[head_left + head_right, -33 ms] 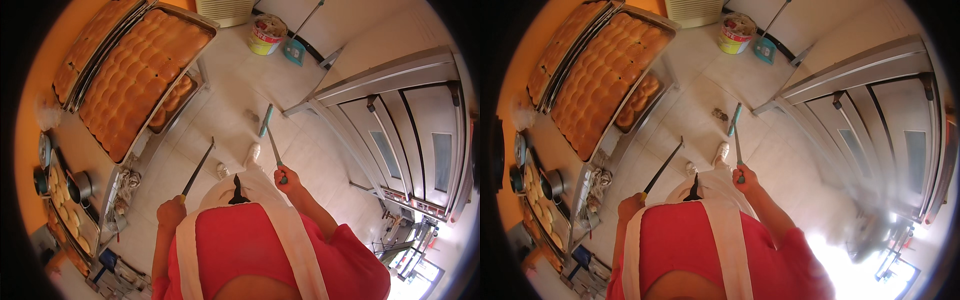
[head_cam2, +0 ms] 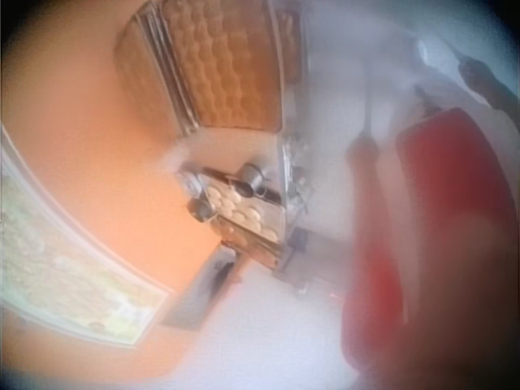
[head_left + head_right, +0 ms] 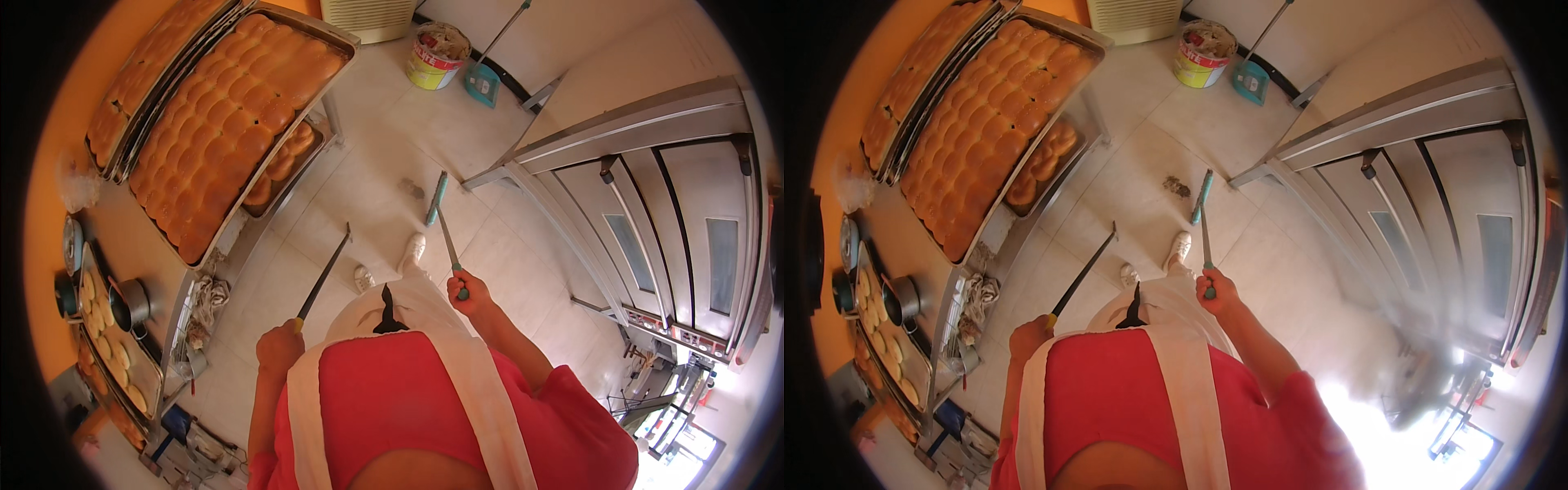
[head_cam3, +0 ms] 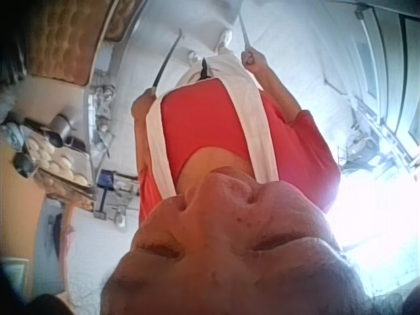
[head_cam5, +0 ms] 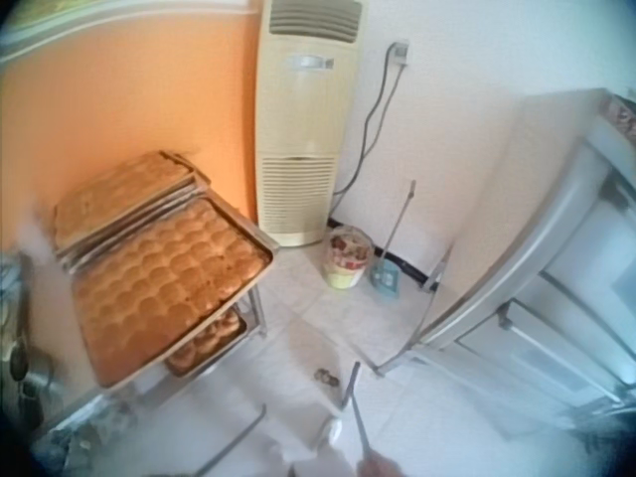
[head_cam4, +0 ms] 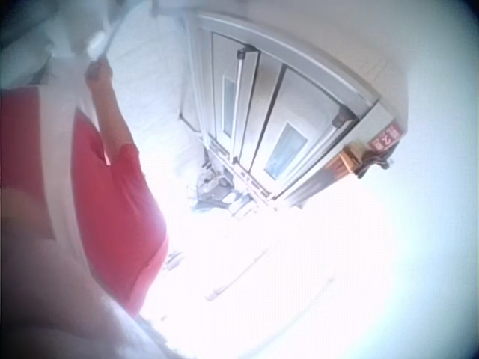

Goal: The person sweeps the bakery kitchen floor using a broom, pushing debris along the floor tiles and collected it with a dustpan.

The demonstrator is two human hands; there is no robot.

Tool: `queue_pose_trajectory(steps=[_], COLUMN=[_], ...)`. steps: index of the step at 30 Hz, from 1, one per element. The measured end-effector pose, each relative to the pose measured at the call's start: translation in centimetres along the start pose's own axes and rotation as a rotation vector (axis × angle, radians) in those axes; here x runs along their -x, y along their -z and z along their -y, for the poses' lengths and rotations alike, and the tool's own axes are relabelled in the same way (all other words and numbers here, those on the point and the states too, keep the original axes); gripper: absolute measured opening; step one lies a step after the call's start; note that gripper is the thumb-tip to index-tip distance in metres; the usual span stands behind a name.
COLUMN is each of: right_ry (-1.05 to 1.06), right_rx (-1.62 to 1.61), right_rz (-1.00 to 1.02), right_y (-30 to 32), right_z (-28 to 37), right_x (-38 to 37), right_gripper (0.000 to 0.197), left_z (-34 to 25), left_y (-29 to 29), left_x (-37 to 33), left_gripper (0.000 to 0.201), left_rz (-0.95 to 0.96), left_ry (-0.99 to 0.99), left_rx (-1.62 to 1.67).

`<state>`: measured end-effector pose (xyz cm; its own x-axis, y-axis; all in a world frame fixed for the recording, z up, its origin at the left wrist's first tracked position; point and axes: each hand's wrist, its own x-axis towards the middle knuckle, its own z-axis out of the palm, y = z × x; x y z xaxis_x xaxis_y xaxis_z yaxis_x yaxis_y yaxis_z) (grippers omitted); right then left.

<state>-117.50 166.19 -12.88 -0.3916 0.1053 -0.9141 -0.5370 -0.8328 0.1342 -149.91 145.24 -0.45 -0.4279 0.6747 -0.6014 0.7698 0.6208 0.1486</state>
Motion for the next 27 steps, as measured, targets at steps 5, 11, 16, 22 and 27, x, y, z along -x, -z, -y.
queue_pose_trajectory(steps=[5, 11, 16, 22, 27], right_ry=[0.006, -0.071, -0.199, -0.308, -0.364], right_rx=[0.049, 0.376, 0.315, 0.077, -0.131], right_rz=[-0.023, -0.060, 0.093, 0.079, 0.062], right_y=[-3.1, -4.4, -5.7, -6.5, -1.9], right_z=[-0.4, -5.8, -7.3, -6.1, -0.1], right_x=[-1.1, 4.9, 3.1, -4.8, -3.1], right_gripper=[0.016, 0.005, 0.011, 0.013, 0.012], left_z=[0.3, 1.6, 2.3, 1.6, 1.3], left_y=[0.1, 0.7, 1.2, 1.7, 1.7], left_x=[0.3, 1.4, 2.4, 2.9, 2.6], left_gripper=[0.029, 0.017, 0.016, 0.018, 0.022], left_rz=[-0.014, -0.020, 0.012, 0.047, 0.105], left_ry=[0.000, 0.002, 0.031, 0.075, 0.125], left_rx=[0.017, -0.014, -0.017, -0.018, -0.036])
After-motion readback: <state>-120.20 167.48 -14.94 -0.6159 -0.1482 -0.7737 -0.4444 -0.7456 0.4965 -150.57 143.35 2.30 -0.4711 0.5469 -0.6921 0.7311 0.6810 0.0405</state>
